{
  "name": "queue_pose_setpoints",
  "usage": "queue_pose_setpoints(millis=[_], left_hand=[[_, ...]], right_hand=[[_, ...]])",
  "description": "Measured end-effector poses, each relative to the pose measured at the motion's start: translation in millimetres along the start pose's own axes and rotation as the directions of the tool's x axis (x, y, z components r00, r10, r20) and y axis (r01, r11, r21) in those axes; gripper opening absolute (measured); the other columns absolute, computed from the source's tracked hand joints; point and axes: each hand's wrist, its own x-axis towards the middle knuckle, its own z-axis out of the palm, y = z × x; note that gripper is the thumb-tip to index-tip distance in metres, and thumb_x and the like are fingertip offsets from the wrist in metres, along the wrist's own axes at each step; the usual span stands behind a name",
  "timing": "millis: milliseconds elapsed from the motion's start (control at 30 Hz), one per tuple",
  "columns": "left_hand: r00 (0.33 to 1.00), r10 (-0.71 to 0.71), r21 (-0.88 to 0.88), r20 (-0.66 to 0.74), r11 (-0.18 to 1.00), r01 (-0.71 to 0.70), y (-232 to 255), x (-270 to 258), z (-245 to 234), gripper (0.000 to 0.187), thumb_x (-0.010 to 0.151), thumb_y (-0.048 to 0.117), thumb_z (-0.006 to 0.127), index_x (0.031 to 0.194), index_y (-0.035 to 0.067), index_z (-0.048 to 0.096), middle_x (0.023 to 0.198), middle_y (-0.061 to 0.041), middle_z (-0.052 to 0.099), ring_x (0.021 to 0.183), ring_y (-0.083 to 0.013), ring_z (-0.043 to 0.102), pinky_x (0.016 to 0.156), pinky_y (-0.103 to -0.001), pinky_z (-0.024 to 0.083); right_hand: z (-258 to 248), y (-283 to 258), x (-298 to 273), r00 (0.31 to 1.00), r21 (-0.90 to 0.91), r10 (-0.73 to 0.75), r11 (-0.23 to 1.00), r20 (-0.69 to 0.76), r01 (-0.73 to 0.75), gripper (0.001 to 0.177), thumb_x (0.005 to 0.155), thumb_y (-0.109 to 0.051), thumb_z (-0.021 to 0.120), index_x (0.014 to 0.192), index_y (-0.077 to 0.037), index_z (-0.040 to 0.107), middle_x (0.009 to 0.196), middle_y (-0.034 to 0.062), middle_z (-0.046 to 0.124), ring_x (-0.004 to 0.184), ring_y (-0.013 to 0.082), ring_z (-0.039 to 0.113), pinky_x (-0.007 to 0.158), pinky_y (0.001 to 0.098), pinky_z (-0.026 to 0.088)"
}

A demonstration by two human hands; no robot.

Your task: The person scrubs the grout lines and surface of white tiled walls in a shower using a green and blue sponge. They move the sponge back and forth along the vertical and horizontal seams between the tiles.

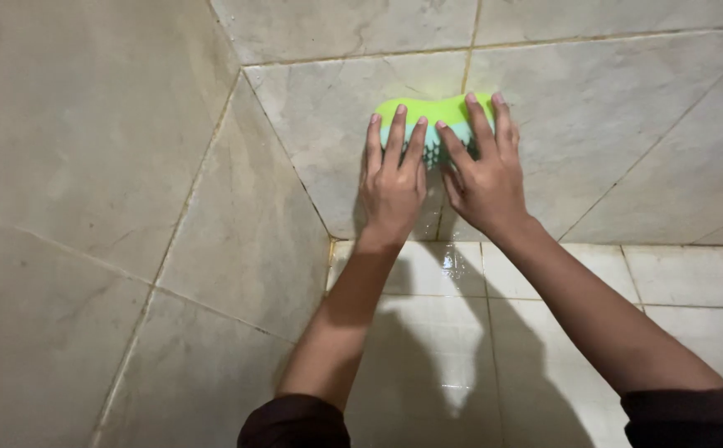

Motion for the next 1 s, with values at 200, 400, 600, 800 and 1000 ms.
queue_pose_setpoints(millis=[200, 400, 600, 800, 1000], left_hand=[[0.985, 0.097, -0.059, 0.144, 0.994, -0.090, -6.3, -4.2, -12.2, 0.073, 0.088, 0.019, 0.076, 0.154, 0.013, 0.046, 0.163, -0.017, 0.034, 0.150, -0.0500, 0.032, 0.122, -0.056, 0.038], [0.983, 0.074, -0.010, 0.169, 0.997, -0.073, -12.9, -20.6, -0.5, 0.073, 0.092, 0.021, 0.078, 0.158, 0.018, 0.045, 0.166, -0.013, 0.034, 0.152, -0.0470, 0.032, 0.124, -0.053, 0.039], [0.979, 0.040, 0.029, 0.198, 0.999, -0.046, -7.8, -22.2, -0.6, 0.071, 0.091, 0.020, 0.077, 0.155, 0.016, 0.046, 0.164, -0.014, 0.036, 0.152, -0.0474, 0.033, 0.123, -0.055, 0.038], [0.985, 0.048, -0.014, 0.165, 0.999, -0.046, -13.1, -32.9, 9.9, 0.066, 0.094, 0.022, 0.076, 0.154, 0.016, 0.049, 0.162, -0.014, 0.039, 0.150, -0.0477, 0.034, 0.122, -0.055, 0.039], [0.982, 0.042, -0.017, 0.182, 0.999, -0.040, -12.7, -39.1, 11.9, 0.063, 0.096, 0.021, 0.074, 0.153, 0.016, 0.050, 0.161, -0.014, 0.040, 0.149, -0.0479, 0.038, 0.120, -0.056, 0.042]], right_hand=[[12.1, 9.7, -14.6, 0.999, 0.043, -0.005, 0.999, 0.032, 0.004, 0.064, 0.086, -0.013, 0.086, 0.146, -0.012, 0.063, 0.159, 0.0232, 0.042, 0.149, 0.0523, 0.035, 0.114, 0.0652, 0.041], [18.4, 8.9, -21.3, 0.999, 0.001, -0.016, 1.000, 0.043, 0.016, 0.064, 0.085, -0.012, 0.084, 0.145, -0.014, 0.063, 0.157, 0.0193, 0.045, 0.146, 0.0482, 0.040, 0.114, 0.0628, 0.042], [21.5, 6.4, -24.8, 0.999, 0.004, -0.010, 1.000, 0.037, 0.009, 0.060, 0.087, -0.010, 0.083, 0.144, -0.013, 0.064, 0.156, 0.0193, 0.046, 0.146, 0.0480, 0.040, 0.113, 0.0629, 0.043], [28.3, 4.3, -31.3, 0.999, -0.033, -0.012, 0.999, 0.032, 0.013, 0.054, 0.091, -0.011, 0.079, 0.142, -0.012, 0.064, 0.154, 0.0207, 0.047, 0.144, 0.0481, 0.041, 0.112, 0.0636, 0.043], [35.5, 2.6, -39.8, 0.998, -0.017, 0.023, 1.000, 0.057, -0.022, 0.049, 0.094, -0.008, 0.075, 0.142, -0.011, 0.064, 0.155, 0.0211, 0.047, 0.144, 0.0484, 0.041, 0.112, 0.0617, 0.044]])
